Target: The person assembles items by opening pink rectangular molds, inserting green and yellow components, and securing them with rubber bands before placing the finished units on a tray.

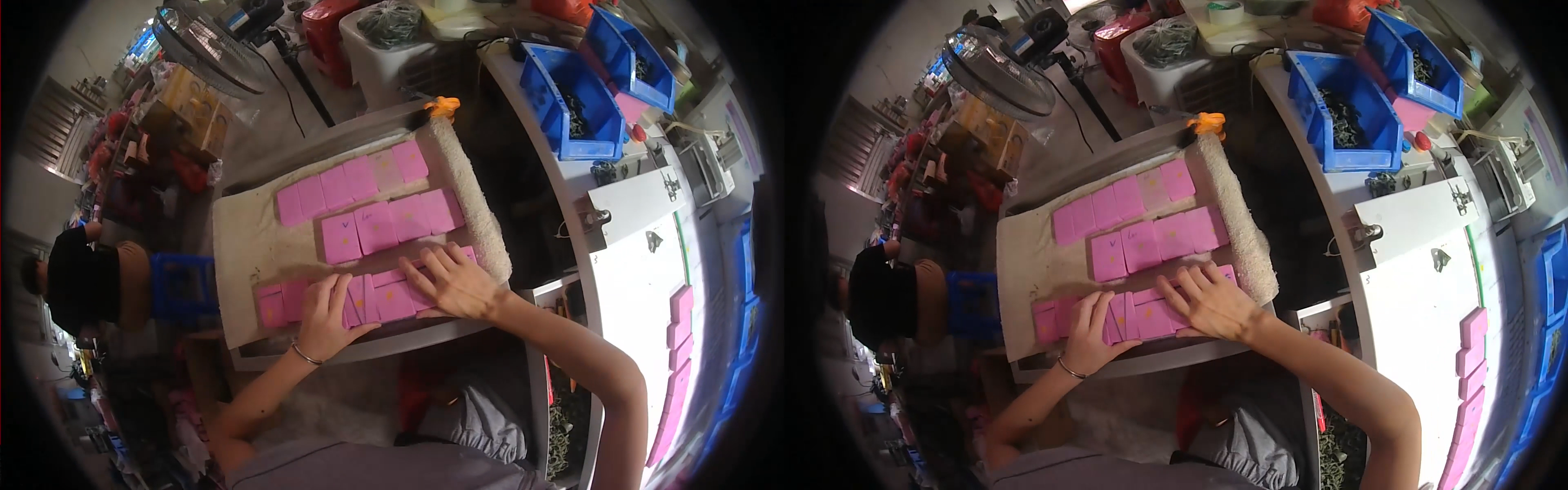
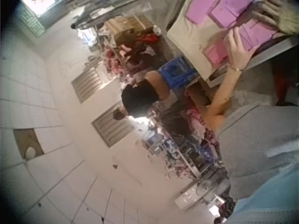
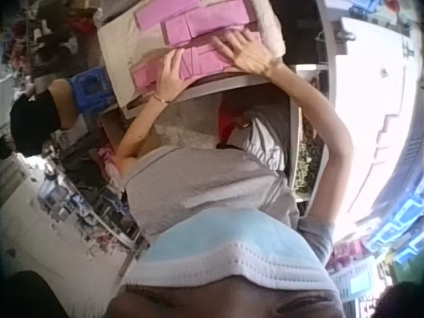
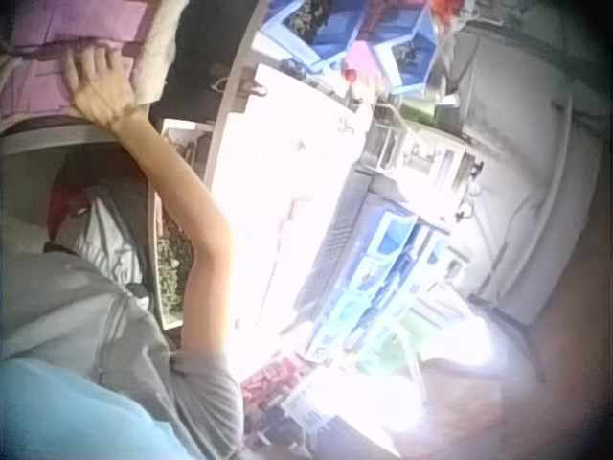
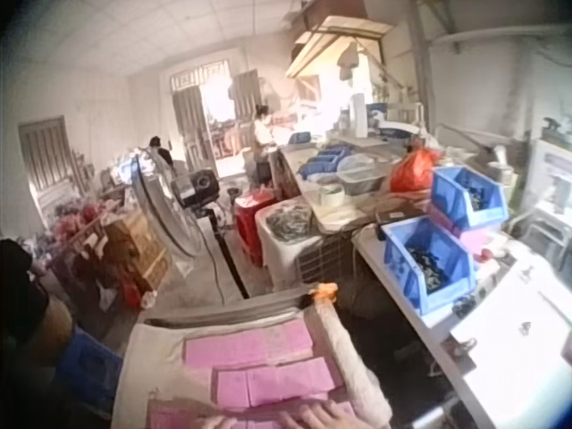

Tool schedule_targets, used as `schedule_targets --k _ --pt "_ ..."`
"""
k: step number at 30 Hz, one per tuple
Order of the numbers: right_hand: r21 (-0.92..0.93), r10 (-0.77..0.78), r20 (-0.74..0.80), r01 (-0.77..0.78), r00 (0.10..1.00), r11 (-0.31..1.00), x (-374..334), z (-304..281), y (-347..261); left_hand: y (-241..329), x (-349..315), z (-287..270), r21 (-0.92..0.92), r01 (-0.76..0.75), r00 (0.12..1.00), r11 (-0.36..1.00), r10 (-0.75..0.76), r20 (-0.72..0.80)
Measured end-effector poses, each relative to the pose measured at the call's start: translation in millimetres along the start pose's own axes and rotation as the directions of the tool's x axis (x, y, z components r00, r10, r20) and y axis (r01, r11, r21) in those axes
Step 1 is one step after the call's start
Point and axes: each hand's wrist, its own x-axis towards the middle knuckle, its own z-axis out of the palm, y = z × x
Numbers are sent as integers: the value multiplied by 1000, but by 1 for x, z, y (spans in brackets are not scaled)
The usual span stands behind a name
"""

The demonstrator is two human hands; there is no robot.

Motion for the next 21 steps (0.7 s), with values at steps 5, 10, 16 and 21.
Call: schedule_targets --k 5,10,16,21 --pt "75 58 14 -59 998 995 -6 16 3 -3 10 10 3 10 998 1000 -10 68" --pt "43 39 -45 -37 998 998 2 18 1 -10 4 11 12 4 999 1000 -5 51" --pt "224 229 116 -250 967 942 -1 17 -3 5 19 8 -114 88 966 990 -57 251" --pt "239 279 2 -271 960 932 -5 25 -5 -26 9 -15 -25 113 984 993 -109 143"
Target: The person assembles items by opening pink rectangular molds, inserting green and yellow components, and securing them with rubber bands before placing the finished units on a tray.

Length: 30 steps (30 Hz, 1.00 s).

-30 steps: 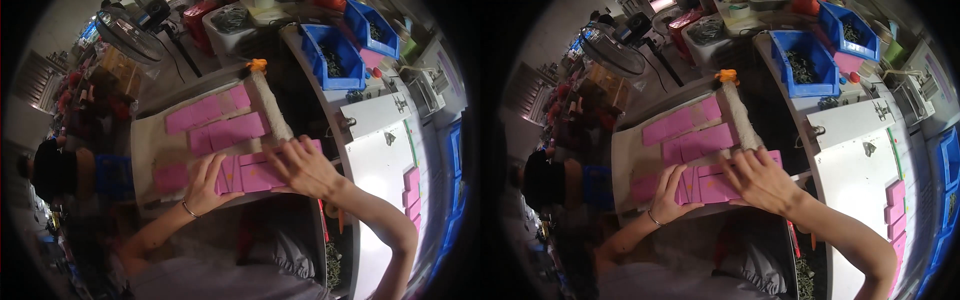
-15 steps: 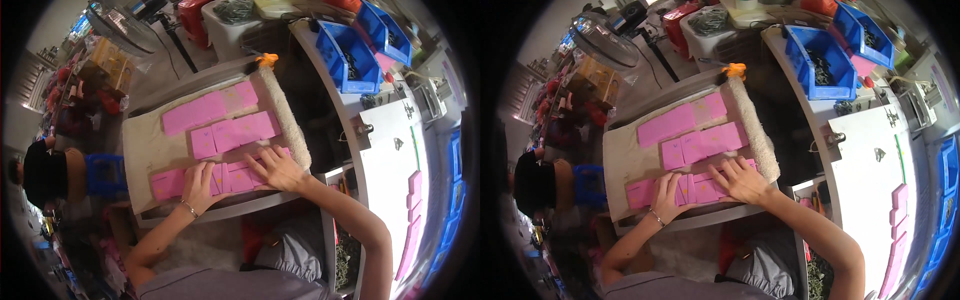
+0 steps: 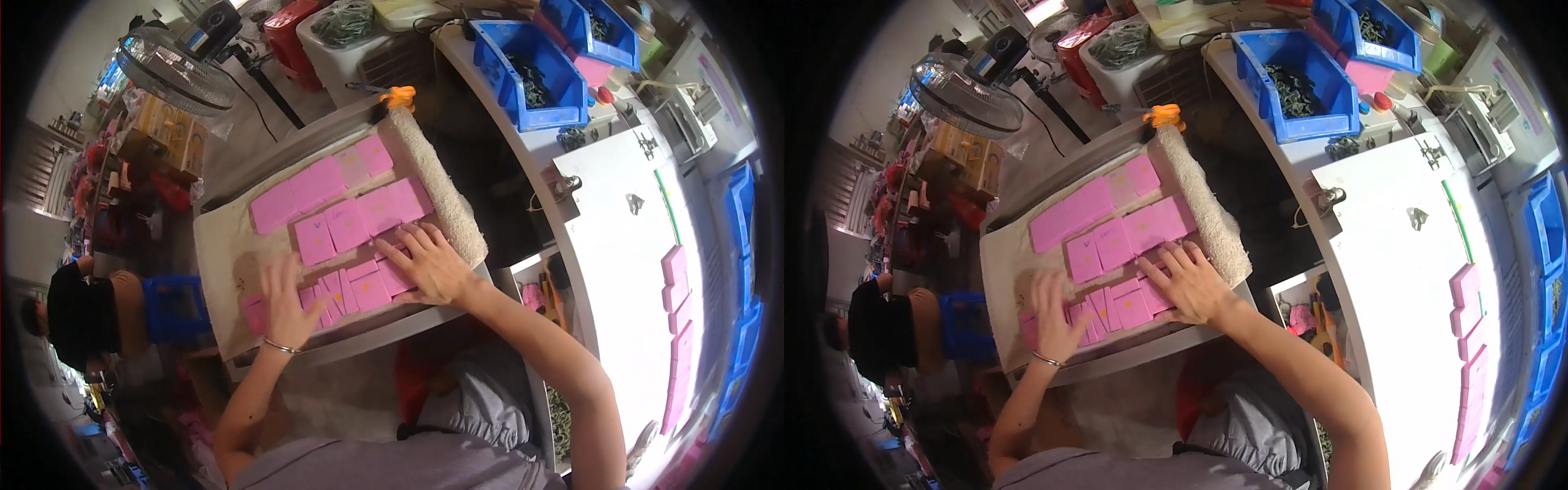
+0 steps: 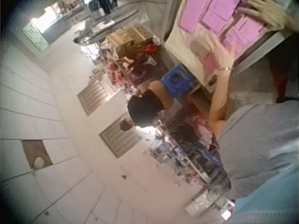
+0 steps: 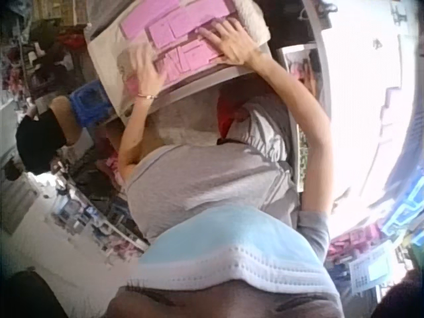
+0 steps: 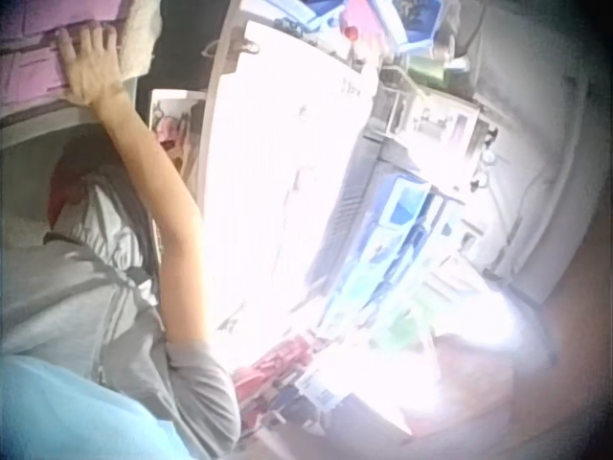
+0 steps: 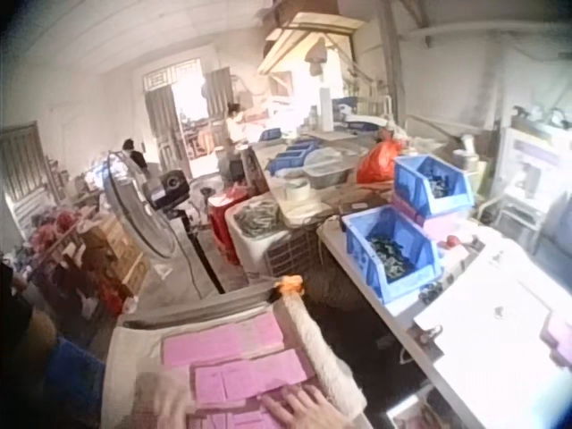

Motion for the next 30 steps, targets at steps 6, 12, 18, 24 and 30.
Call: schedule_targets --k 6,12,18,24,30 --pt "11 7 -11 -7 1000 1000 -1 -4 0 -65 -38 -6 72 624 778 778 -628 38" --pt "18 -2 -61 3 998 1000 -5 -7 -6 -55 -40 -11 50 578 804 814 -579 136" --pt "31 27 -137 -22 990 999 -11 -2 -5 -62 -29 -27 69 556 773 828 -546 323" --pt "74 63 -124 -54 990 996 -13 -1 -7 -78 -28 -39 34 418 807 908 -388 445" --pt "81 82 -139 -71 987 994 -19 -8 -8 -33 -30 -33 178 487 718 855 -508 476"
